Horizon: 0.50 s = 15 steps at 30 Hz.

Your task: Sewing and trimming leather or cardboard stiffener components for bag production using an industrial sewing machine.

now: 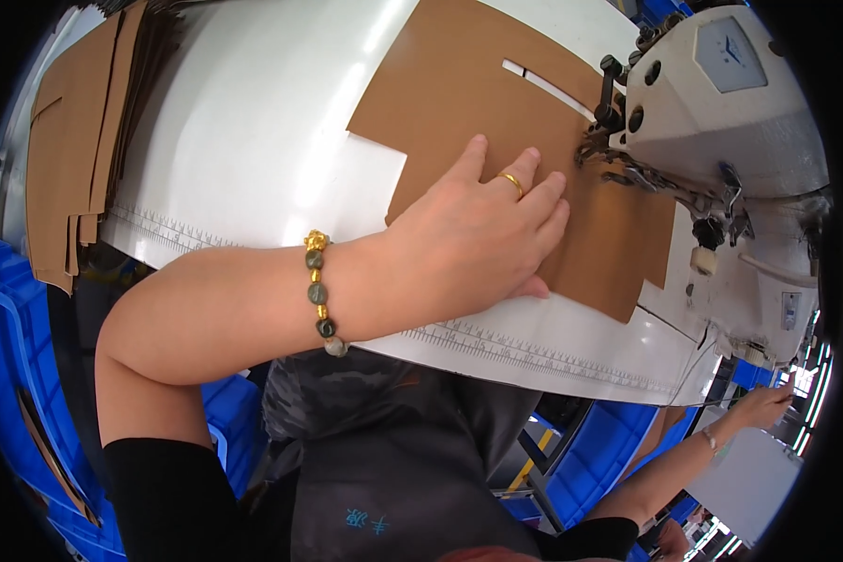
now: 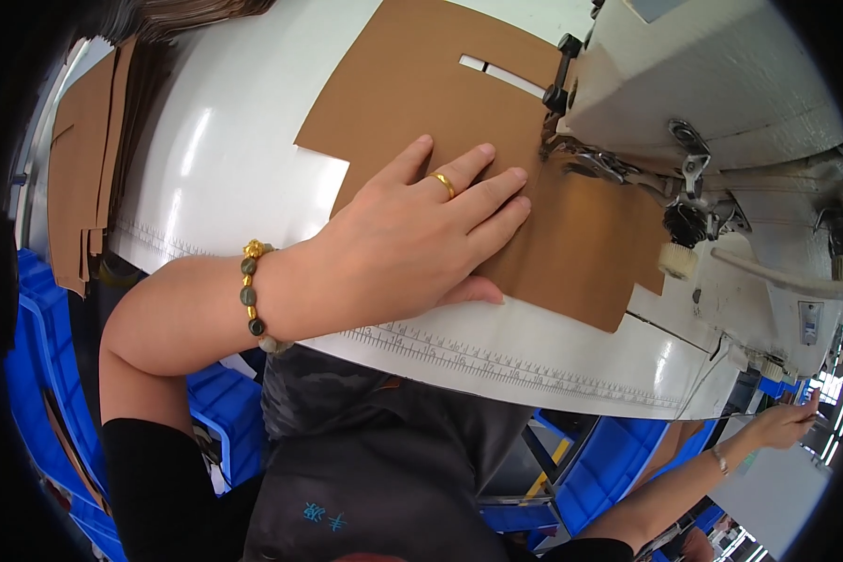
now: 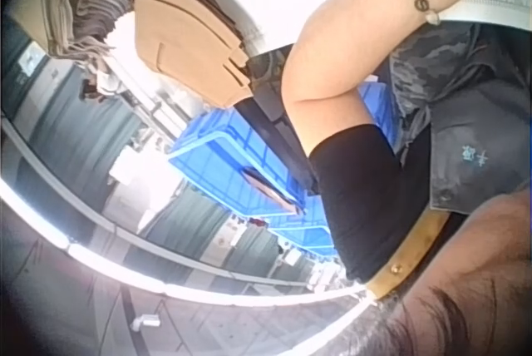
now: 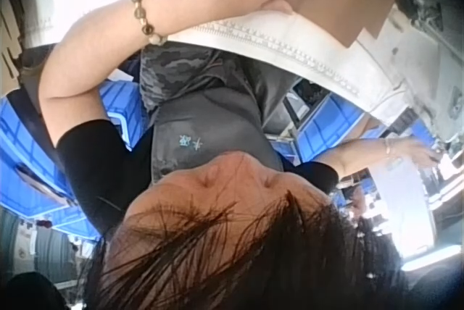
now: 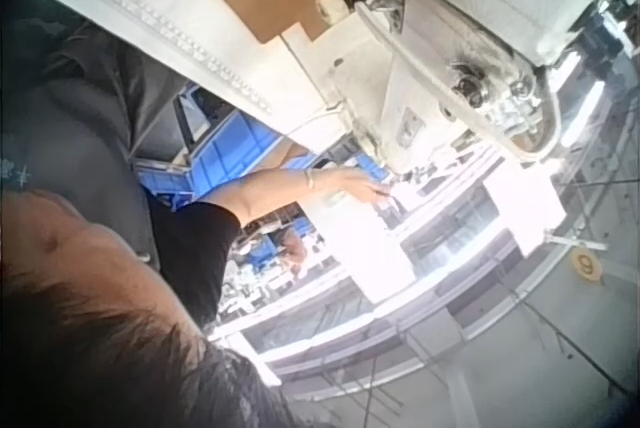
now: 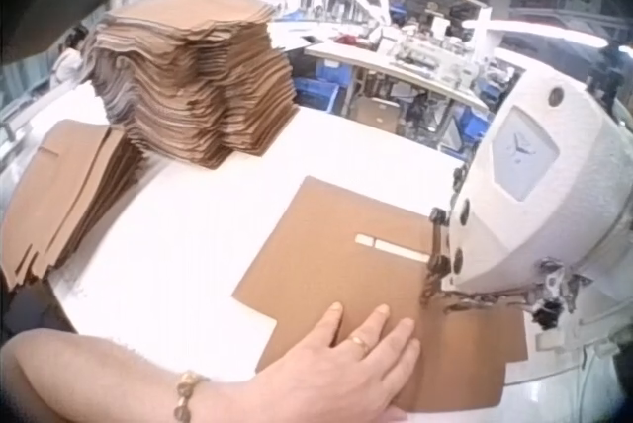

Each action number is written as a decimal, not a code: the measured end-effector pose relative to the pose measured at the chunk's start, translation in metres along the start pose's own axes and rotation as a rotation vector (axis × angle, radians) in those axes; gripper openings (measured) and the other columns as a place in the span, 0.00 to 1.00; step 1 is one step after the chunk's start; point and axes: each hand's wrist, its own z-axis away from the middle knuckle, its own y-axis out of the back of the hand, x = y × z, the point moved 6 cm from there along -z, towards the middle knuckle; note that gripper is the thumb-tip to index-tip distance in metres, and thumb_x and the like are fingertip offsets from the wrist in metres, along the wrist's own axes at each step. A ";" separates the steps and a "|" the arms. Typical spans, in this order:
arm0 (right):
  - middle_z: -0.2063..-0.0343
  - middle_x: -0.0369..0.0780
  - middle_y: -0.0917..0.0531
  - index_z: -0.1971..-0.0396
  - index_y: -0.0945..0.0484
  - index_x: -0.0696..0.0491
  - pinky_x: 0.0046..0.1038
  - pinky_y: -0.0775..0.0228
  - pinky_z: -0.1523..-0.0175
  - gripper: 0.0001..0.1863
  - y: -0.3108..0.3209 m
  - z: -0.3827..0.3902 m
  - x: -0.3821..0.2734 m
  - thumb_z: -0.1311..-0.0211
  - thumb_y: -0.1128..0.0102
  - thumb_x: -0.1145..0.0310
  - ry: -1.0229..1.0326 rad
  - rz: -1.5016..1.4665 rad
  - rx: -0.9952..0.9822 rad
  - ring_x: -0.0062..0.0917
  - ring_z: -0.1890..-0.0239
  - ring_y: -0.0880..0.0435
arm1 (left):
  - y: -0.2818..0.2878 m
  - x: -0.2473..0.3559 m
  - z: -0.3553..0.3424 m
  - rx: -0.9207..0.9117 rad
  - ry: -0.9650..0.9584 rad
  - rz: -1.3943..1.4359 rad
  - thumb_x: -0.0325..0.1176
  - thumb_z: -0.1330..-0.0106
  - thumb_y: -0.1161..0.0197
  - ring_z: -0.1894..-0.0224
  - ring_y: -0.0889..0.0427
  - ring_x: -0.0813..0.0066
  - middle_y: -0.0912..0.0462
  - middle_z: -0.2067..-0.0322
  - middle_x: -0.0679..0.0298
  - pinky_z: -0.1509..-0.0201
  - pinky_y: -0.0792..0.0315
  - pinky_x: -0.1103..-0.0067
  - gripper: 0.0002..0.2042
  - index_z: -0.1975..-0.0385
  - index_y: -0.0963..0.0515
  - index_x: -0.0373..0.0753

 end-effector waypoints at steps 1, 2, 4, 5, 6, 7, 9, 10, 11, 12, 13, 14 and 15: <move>0.64 0.42 0.13 0.54 0.16 0.59 0.23 0.28 0.69 0.20 0.018 -0.002 -0.024 0.22 0.54 0.61 0.057 -0.161 0.054 0.21 0.73 0.20 | 0.000 0.003 -0.002 0.014 -0.018 0.007 0.56 0.41 0.35 0.34 0.29 0.59 0.27 0.37 0.62 0.35 0.32 0.55 0.33 0.40 0.26 0.39; 0.60 0.44 0.12 0.55 0.15 0.59 0.24 0.23 0.64 0.16 0.013 -0.016 -0.016 0.23 0.53 0.68 0.124 -0.322 0.104 0.24 0.68 0.15 | 0.002 0.003 -0.002 0.028 -0.024 0.019 0.56 0.41 0.35 0.34 0.29 0.59 0.27 0.37 0.62 0.35 0.32 0.55 0.33 0.40 0.26 0.39; 0.57 0.46 0.13 0.57 0.15 0.60 0.27 0.21 0.57 0.10 0.035 0.012 -0.123 0.30 0.47 0.79 0.613 -0.583 0.002 0.32 0.59 0.12 | 0.001 0.004 -0.004 0.027 -0.026 0.032 0.56 0.40 0.35 0.33 0.30 0.59 0.27 0.36 0.62 0.34 0.32 0.55 0.33 0.40 0.26 0.39; 0.56 0.47 0.13 0.59 0.15 0.59 0.28 0.21 0.58 0.11 0.044 0.026 -0.178 0.39 0.41 0.84 0.703 -0.719 -0.178 0.36 0.60 0.12 | -0.001 0.004 -0.005 0.022 -0.036 0.037 0.56 0.40 0.35 0.33 0.30 0.59 0.27 0.36 0.62 0.34 0.32 0.55 0.33 0.40 0.26 0.39; 0.56 0.48 0.14 0.62 0.15 0.57 0.29 0.21 0.59 0.12 0.038 0.047 -0.223 0.46 0.38 0.83 0.690 -0.862 -0.401 0.38 0.61 0.12 | -0.004 0.002 -0.001 0.004 -0.018 0.022 0.56 0.40 0.35 0.33 0.30 0.59 0.27 0.36 0.61 0.34 0.32 0.55 0.33 0.40 0.26 0.39; 0.54 0.50 0.15 0.62 0.16 0.56 0.29 0.21 0.60 0.12 0.036 0.059 -0.253 0.48 0.36 0.82 0.726 -0.880 -0.520 0.39 0.61 0.12 | -0.003 0.000 0.001 0.007 -0.010 0.022 0.56 0.40 0.35 0.33 0.30 0.59 0.27 0.36 0.61 0.34 0.32 0.55 0.33 0.40 0.26 0.39; 0.51 0.47 0.15 0.59 0.18 0.55 0.30 0.21 0.58 0.14 0.024 0.070 -0.301 0.47 0.33 0.78 0.702 -0.971 -0.859 0.39 0.59 0.12 | -0.003 -0.002 0.003 0.003 -0.006 0.011 0.56 0.40 0.35 0.33 0.30 0.59 0.27 0.36 0.61 0.34 0.32 0.55 0.33 0.40 0.26 0.39; 0.51 0.47 0.15 0.59 0.18 0.55 0.30 0.21 0.58 0.14 0.022 0.068 -0.316 0.47 0.33 0.78 0.706 -0.966 -0.856 0.39 0.59 0.12 | -0.003 -0.001 0.002 0.006 -0.014 0.008 0.56 0.40 0.36 0.33 0.30 0.59 0.27 0.36 0.61 0.34 0.33 0.55 0.33 0.40 0.26 0.39; 0.49 0.44 0.16 0.56 0.20 0.55 0.30 0.21 0.57 0.15 0.020 0.068 -0.330 0.46 0.33 0.78 0.715 -0.971 -0.824 0.38 0.58 0.13 | -0.002 0.000 0.001 0.008 -0.013 0.007 0.56 0.40 0.36 0.33 0.30 0.59 0.27 0.36 0.61 0.34 0.33 0.55 0.33 0.40 0.26 0.39; 0.47 0.42 0.16 0.54 0.21 0.54 0.31 0.22 0.56 0.17 0.020 0.068 -0.337 0.46 0.33 0.77 0.724 -0.977 -0.793 0.38 0.57 0.13 | -0.002 0.001 0.000 0.012 -0.019 0.010 0.56 0.40 0.36 0.33 0.30 0.58 0.27 0.36 0.61 0.34 0.33 0.55 0.33 0.40 0.25 0.39; 0.47 0.42 0.16 0.54 0.21 0.54 0.31 0.22 0.56 0.17 0.020 0.069 -0.340 0.46 0.33 0.77 0.727 -0.977 -0.794 0.38 0.57 0.13 | -0.002 0.002 -0.001 0.015 -0.023 0.014 0.56 0.39 0.36 0.34 0.29 0.58 0.27 0.36 0.61 0.34 0.33 0.54 0.33 0.40 0.25 0.38; 0.46 0.40 0.17 0.54 0.21 0.54 0.32 0.22 0.55 0.17 0.021 0.070 -0.343 0.45 0.33 0.76 0.746 -1.013 -0.796 0.37 0.56 0.14 | -0.002 0.002 -0.001 0.015 -0.020 0.015 0.56 0.39 0.36 0.34 0.29 0.58 0.27 0.36 0.61 0.34 0.33 0.54 0.33 0.40 0.25 0.38; 0.45 0.38 0.17 0.53 0.21 0.53 0.32 0.22 0.54 0.17 0.022 0.071 -0.345 0.44 0.33 0.75 0.764 -1.049 -0.798 0.37 0.55 0.14 | -0.001 0.002 -0.001 0.018 -0.023 0.014 0.56 0.39 0.36 0.34 0.29 0.58 0.27 0.36 0.61 0.34 0.33 0.54 0.33 0.40 0.25 0.38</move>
